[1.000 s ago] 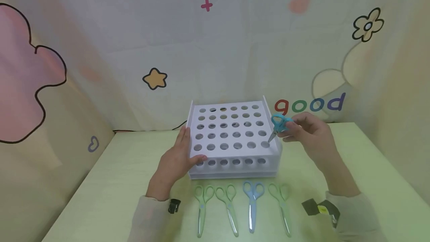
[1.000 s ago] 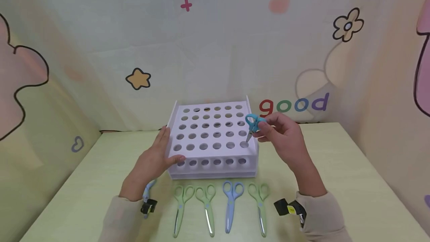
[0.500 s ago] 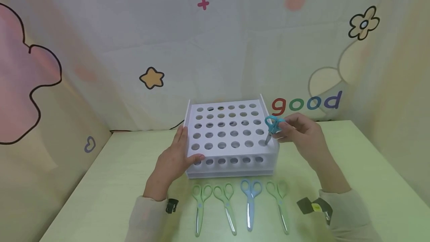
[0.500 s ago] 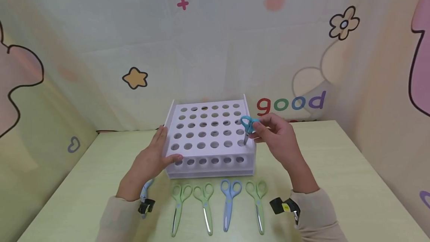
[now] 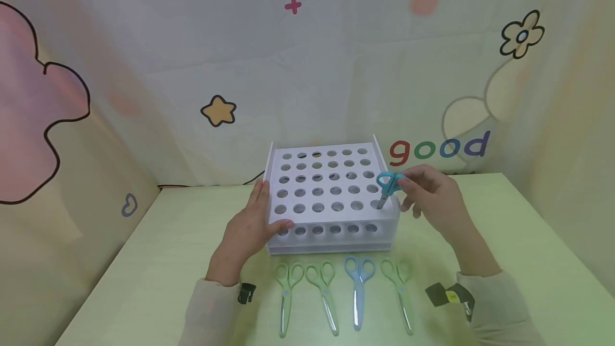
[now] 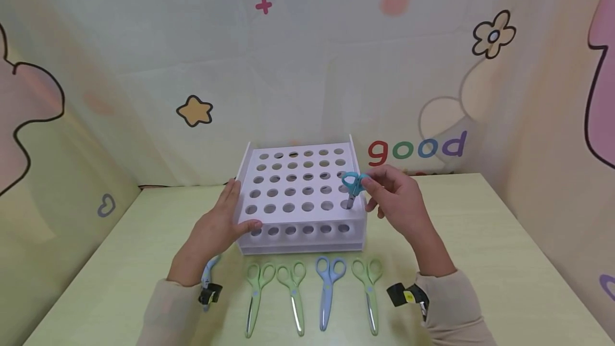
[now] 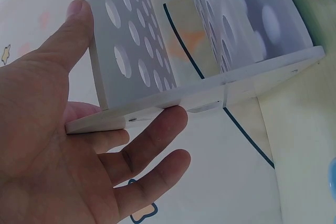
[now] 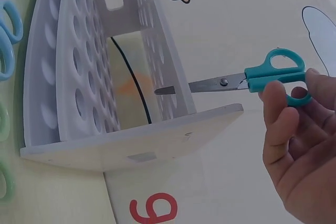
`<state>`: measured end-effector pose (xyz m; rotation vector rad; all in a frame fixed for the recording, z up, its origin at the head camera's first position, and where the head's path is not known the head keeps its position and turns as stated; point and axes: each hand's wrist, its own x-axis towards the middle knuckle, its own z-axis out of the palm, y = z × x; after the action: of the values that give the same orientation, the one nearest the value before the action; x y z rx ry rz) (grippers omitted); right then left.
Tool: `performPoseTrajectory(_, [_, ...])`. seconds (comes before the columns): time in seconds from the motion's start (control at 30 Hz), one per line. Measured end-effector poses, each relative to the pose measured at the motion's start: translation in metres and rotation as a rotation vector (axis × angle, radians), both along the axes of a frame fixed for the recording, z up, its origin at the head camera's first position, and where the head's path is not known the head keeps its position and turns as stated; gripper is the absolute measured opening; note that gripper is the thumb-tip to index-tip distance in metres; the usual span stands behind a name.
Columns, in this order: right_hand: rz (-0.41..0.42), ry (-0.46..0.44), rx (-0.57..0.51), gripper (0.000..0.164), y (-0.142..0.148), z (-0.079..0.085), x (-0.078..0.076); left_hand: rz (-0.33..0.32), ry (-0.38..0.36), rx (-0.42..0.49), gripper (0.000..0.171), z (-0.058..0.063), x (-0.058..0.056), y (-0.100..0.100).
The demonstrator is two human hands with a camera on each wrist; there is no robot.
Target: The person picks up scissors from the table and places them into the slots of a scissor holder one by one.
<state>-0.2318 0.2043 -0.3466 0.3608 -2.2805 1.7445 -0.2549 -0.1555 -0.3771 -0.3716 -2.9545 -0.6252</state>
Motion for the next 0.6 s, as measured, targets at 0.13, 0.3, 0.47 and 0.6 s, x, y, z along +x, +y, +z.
performPoseTrajectory(0.13, [-0.015, 0.007, 0.062, 0.030, -0.0015, -0.0004, 0.0002, 0.006, -0.005, -0.007, 0.111, 0.0003, -0.0003, 0.0007])
performPoseTrajectory(0.3, [-0.037, -0.031, 0.141, 0.035, -0.0034, -0.0039, -0.0031, 0.013, -0.015, -0.022, 0.112, 0.0012, -0.0005, 0.0011])
performPoseTrajectory(0.47, [-0.026, -0.050, 0.177, 0.036, -0.0045, -0.0077, -0.0053, 0.013, -0.010, -0.023, 0.112, 0.0009, -0.0002, 0.0012])
performPoseTrajectory(0.6, [-0.030, -0.068, 0.210, 0.036, -0.0052, -0.0092, -0.0054, 0.012, -0.015, -0.025, 0.112, 0.0011, -0.0003, 0.0013])
